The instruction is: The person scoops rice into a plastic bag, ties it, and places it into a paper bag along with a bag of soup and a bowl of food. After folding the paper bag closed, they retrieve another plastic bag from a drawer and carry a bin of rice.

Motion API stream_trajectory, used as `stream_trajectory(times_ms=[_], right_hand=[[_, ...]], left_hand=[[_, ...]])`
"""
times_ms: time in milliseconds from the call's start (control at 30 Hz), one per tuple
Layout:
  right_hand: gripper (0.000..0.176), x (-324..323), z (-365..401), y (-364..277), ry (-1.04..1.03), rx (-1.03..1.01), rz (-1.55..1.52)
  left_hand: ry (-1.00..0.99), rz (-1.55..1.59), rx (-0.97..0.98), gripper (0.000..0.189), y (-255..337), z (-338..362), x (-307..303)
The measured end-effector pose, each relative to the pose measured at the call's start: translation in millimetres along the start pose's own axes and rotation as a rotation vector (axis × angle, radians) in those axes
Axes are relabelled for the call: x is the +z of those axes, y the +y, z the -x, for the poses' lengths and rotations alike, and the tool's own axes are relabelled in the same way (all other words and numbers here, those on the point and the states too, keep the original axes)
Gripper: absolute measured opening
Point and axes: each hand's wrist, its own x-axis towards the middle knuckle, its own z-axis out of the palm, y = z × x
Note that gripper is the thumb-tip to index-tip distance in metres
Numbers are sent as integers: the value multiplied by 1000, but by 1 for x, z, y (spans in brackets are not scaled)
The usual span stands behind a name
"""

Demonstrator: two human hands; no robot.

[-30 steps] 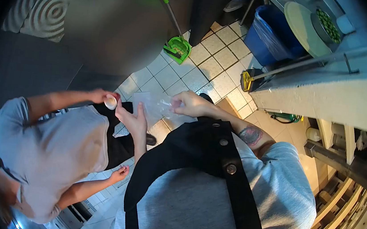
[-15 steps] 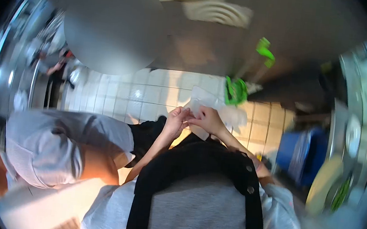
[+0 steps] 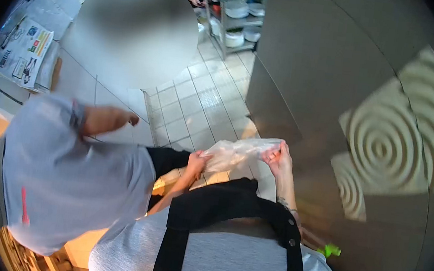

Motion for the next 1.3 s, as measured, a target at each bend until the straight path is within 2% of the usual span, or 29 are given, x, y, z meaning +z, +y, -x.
stream_trajectory(times_ms=[33, 133, 167, 200, 233, 267, 367, 467, 567, 667, 767, 800, 900, 933, 1033, 1067, 1133, 1167, 1233, 1300], right_hand=[[22, 12, -31, -7, -57, 55, -18], [25, 32, -125, -10, -244, 239, -81], [25, 49, -142, -11, -282, 269, 16], [25, 82, -149, -17, -321, 301, 112], [25, 119, -162, -24, -378, 319, 208], [24, 148, -173, -28, -335, 264, 267], [22, 210, -233, -55, -599, 312, 506], [23, 298, -293, -55, -720, 319, 757], [24, 400, -313, -26, -983, 444, 963], [29, 481, -347, 21, -1467, 601, 1145], [36, 538, -394, 86, -1981, 378, 1115], [43, 561, -410, 96, -1960, 596, 1197], [50, 626, -456, 121, -1916, 702, 1201], [59, 647, -476, 127, -1841, 722, 1269], [68, 712, -529, 134, -1754, 409, 1349], [73, 724, -551, 143, -1649, 110, 1480], [67, 733, -615, 169, -1501, -400, 1552], [64, 737, -649, 182, -1408, -661, 1564], [52, 744, -708, 198, -1219, -664, 1714], [35, 769, -753, 208, -1096, -543, 1849]], left_hand=[[91, 214, -95, 27, 7, -18, -1], [206, 1134, -234, 27, 23, -77, 3], [190, 1154, -299, 26, -8, -125, -12], [243, 1258, -235, 27, -38, -172, -19], [329, 1195, -191, 26, -23, -186, -35], [411, 1132, -151, 26, 1, -188, -45], [785, -13, 107, 40, 80, -178, -69], [898, -501, 370, 64, 161, -162, -75], [840, -450, 413, 83, 190, -192, -81], [906, -365, 474, 84, 212, -240, -92], [1083, -307, 476, 87, 218, -317, -138], [1196, -357, 443, 62, 239, -335, -165], [707, -75, 199, 30, 247, -415, -264], [694, 9, 155, 12, 265, -432, -288], [633, 344, 285, 14, 263, -518, -354], [543, 624, 222, 14, 271, -536, -368], [344, 1165, 99, 17, 330, -565, -405], [167, 1216, 124, 17, 337, -586, -424], [-183, 1303, 180, 18, 345, -628, -456], [-81, 1257, 82, 12, 365, -666, -488]])
